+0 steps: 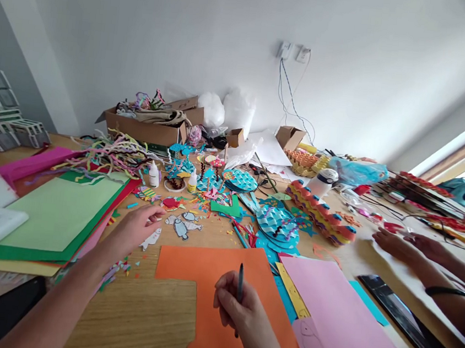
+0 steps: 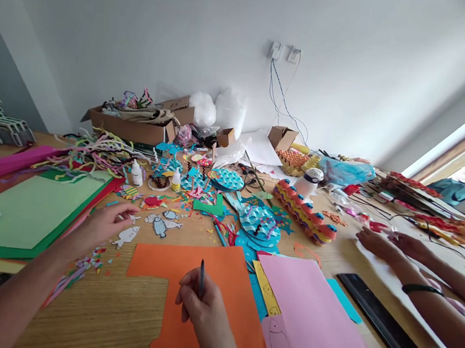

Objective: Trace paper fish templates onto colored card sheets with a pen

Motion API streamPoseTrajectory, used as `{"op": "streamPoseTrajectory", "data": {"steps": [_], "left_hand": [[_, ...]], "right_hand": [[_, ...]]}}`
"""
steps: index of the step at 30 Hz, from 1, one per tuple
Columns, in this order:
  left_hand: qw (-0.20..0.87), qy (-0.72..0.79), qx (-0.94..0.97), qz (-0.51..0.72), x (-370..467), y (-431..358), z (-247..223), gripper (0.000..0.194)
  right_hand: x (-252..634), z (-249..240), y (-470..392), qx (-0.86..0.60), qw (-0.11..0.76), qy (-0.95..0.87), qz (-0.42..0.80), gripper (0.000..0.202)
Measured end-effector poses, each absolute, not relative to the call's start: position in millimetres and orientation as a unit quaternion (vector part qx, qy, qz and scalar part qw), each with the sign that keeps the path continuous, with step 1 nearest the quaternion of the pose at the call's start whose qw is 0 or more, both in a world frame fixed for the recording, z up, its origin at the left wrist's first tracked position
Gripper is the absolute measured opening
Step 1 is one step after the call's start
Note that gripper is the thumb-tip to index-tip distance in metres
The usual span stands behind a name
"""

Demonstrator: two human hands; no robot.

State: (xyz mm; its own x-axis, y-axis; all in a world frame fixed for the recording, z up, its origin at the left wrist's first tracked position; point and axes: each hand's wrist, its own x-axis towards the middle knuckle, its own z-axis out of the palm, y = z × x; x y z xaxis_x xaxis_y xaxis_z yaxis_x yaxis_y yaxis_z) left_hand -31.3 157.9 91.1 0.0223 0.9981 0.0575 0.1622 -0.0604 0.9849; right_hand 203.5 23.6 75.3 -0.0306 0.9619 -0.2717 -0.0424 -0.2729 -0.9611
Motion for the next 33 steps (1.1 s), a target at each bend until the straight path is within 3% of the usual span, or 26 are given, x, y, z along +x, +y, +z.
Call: {"op": "streamPoseTrajectory", "data": {"steps": [3, 10, 22, 28, 33], "left_hand": [[0.398, 0.513, 0.636, 0.417, -18.8, 174.9, 70.9, 0.033], [0.354, 0.476, 0.751, 0.291, 6.4, 212.1, 36.9, 0.034], [0.245, 0.456, 0.847, 0.126, 13.0, 223.5, 54.5, 0.021], [0.281, 0.438, 0.847, 0.103, 11.0, 213.4, 69.3, 0.004], [0.360, 0.384, 0.844, 0.099, 9.5, 182.5, 92.1, 0.017]], "right_hand": [[208.8, 61.2, 15.5, -0.553, 0.403, -0.440, 0.581, 0.018], [217.1, 39.2, 2.8, -0.570, 0.376, -0.457, 0.569, 0.011], [217.3, 26.0, -0.5, -0.587, 0.348, -0.482, 0.550, 0.012], [223.1, 24.9, -2.4, -0.589, 0.352, -0.480, 0.547, 0.012], [223.2, 54.1, 15.6, -0.615, 0.395, -0.470, 0.494, 0.011]]}}
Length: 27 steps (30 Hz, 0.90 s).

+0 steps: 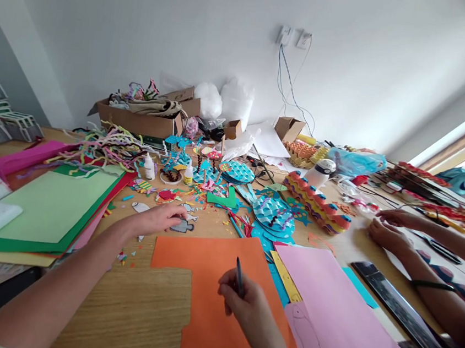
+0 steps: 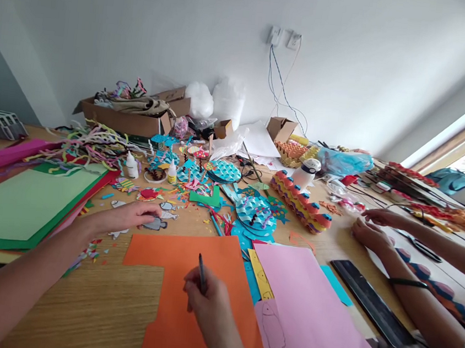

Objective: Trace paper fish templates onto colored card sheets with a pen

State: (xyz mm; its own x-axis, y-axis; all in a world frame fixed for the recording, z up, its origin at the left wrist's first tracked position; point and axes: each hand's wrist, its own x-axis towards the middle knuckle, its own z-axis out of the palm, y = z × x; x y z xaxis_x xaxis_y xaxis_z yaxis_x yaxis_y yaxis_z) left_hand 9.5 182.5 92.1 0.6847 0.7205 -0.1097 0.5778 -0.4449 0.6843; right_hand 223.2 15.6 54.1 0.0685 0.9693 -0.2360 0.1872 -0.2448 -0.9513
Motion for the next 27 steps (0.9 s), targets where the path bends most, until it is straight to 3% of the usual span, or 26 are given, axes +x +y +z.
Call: {"op": "streamPoseTrajectory", "data": {"steps": [5, 11, 20, 27], "left_hand": [[0.423, 0.381, 0.813, 0.121, 11.4, 151.8, 81.9, 0.022], [0.433, 0.424, 0.776, 0.175, 9.9, 137.2, 52.5, 0.023], [0.302, 0.542, 0.745, 0.245, -25.1, 131.2, 42.7, 0.025], [0.222, 0.486, 0.822, 0.195, -27.6, 98.7, 31.4, 0.035]], "right_hand": [[202.7, 69.7, 56.6, -0.651, 0.374, -0.502, 0.429, 0.013], [175.2, 51.5, 94.3, -0.659, 0.299, -0.543, 0.426, 0.007], [168.8, 30.5, 118.1, -0.683, 0.253, -0.556, 0.401, 0.012], [159.8, 29.7, 120.7, -0.689, 0.232, -0.585, 0.359, 0.012]]}}
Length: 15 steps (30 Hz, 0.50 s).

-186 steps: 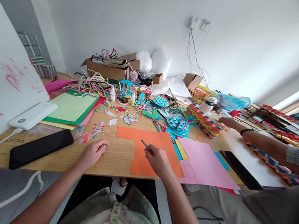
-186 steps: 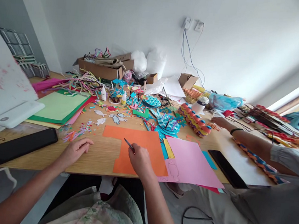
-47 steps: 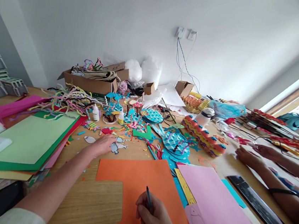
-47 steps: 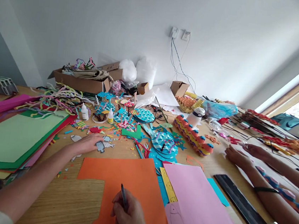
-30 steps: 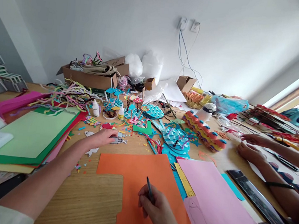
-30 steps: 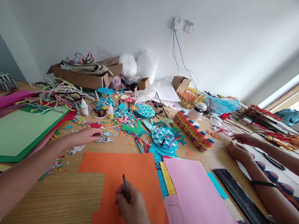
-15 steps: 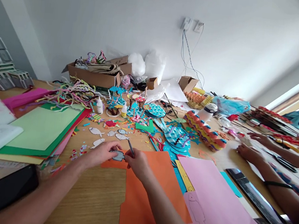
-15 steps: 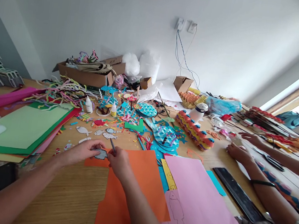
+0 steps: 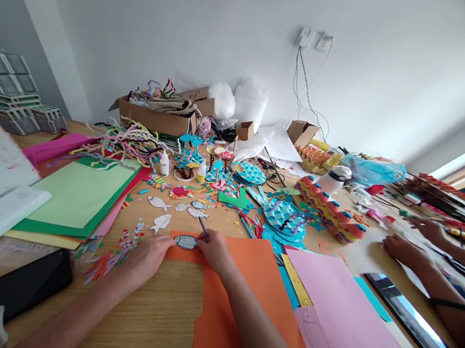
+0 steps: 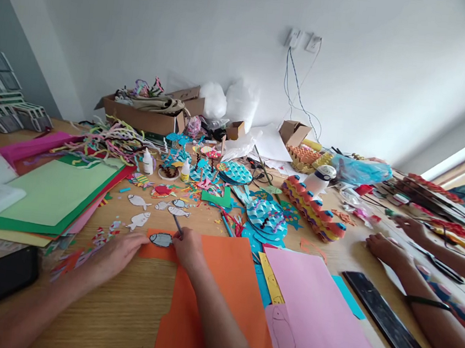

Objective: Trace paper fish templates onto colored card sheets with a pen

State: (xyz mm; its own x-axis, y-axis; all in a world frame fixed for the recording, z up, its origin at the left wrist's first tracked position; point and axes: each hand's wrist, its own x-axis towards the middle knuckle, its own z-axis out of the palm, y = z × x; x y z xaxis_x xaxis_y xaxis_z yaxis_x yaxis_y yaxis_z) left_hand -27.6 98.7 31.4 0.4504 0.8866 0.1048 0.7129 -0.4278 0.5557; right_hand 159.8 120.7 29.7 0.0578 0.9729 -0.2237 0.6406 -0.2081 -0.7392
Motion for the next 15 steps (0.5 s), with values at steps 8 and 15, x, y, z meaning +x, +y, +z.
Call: {"op": "streamPoseTrajectory", "data": {"steps": [8, 15], "left_hand": [[0.191, 0.489, 0.839, 0.144, -25.7, 88.7, 27.5, 0.041], [0.221, 0.493, 0.825, 0.163, -27.5, 86.3, 30.4, 0.046]], "right_hand": [[159.5, 31.1, 115.4, -0.687, 0.257, -0.578, 0.359, 0.013], [153.2, 23.2, 101.4, -0.675, 0.293, -0.549, 0.398, 0.017]]}}
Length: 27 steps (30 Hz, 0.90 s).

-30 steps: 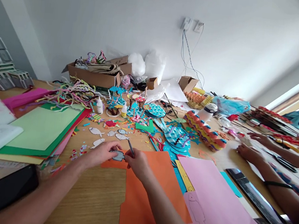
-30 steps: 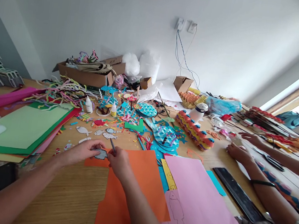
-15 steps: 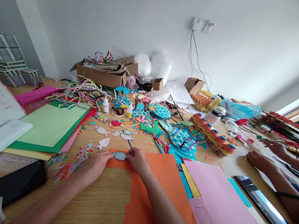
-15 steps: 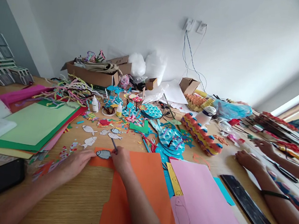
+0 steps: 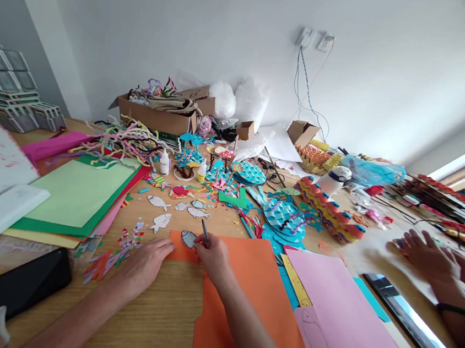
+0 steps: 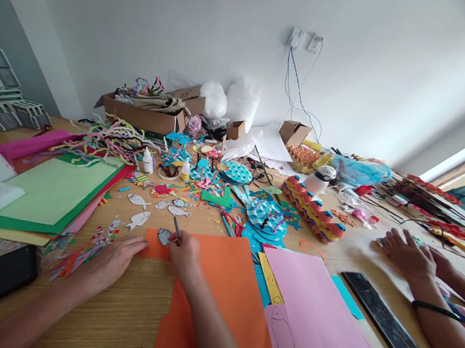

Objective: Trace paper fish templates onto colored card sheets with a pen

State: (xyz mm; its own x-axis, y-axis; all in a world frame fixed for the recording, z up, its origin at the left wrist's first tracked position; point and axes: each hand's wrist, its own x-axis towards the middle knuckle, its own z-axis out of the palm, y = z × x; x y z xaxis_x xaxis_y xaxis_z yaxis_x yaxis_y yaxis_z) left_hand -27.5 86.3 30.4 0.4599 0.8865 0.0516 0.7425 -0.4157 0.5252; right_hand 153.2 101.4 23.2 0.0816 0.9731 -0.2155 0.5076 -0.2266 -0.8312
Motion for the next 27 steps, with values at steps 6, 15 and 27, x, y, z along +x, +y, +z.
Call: {"op": "streamPoseTrajectory", "data": {"steps": [6, 15, 27], "left_hand": [[0.224, 0.474, 0.831, 0.183, -33.8, 92.1, 15.9, 0.052], [0.202, 0.430, 0.859, 0.191, -36.1, 96.6, 2.8, 0.047], [0.230, 0.435, 0.845, 0.207, -34.4, 96.0, 0.8, 0.036]], "right_hand": [[139.7, 17.2, 81.8, -0.636, 0.301, -0.543, 0.459, 0.019], [129.0, 34.6, 77.8, -0.580, 0.294, -0.438, 0.620, 0.014], [145.8, 40.1, 84.0, -0.650, 0.190, -0.598, 0.430, 0.014]]}}
